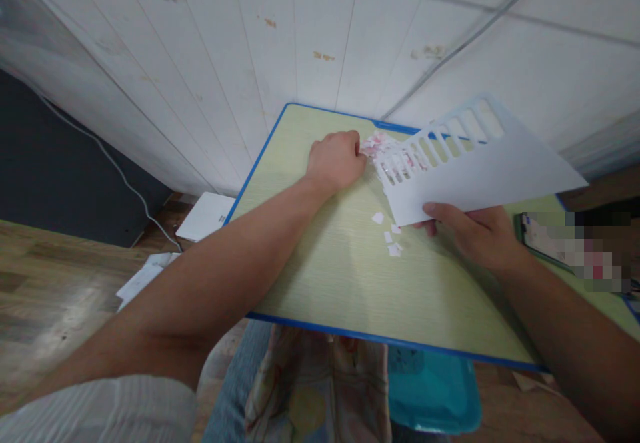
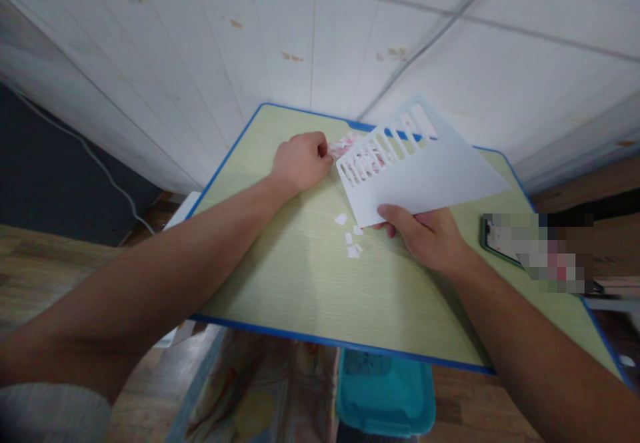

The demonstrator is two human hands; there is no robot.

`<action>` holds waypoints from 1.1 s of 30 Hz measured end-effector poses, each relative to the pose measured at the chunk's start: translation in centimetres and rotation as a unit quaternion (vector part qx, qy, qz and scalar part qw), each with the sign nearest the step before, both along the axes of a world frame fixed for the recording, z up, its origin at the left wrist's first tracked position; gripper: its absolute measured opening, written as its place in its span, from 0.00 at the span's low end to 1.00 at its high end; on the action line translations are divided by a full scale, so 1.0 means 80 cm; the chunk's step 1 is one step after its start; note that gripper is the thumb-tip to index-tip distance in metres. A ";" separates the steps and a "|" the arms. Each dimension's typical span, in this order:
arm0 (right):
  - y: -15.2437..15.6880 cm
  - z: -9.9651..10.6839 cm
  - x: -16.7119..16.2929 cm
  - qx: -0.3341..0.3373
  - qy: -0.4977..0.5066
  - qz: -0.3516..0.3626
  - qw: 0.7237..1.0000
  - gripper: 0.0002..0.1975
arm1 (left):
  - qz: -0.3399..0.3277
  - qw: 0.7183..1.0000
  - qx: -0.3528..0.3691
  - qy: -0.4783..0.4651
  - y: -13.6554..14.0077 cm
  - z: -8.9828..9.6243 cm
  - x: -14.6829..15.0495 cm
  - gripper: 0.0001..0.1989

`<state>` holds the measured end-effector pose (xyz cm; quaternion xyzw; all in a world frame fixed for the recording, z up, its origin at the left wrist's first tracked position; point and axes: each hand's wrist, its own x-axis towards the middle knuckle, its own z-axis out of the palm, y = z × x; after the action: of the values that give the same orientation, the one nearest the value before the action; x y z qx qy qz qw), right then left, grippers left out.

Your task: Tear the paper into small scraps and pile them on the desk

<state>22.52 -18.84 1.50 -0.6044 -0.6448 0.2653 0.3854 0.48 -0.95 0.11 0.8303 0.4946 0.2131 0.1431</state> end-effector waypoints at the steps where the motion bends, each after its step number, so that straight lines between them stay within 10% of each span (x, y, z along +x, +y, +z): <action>1: 0.000 0.000 0.000 -0.004 -0.013 0.004 1.000 0.27 | 0.000 1.000 -0.001 -0.002 0.000 0.000 0.000 0.15; 33: -0.012 -0.007 -0.015 -0.001 -0.056 -0.006 0.998 0.29 | 0.004 1.000 -0.006 -0.014 0.000 0.002 -0.002 0.12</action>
<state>21.28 -19.82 0.92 -0.6222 -0.6620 0.2290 0.3494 0.31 -0.91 0.29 0.8247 0.4968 0.2218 0.1544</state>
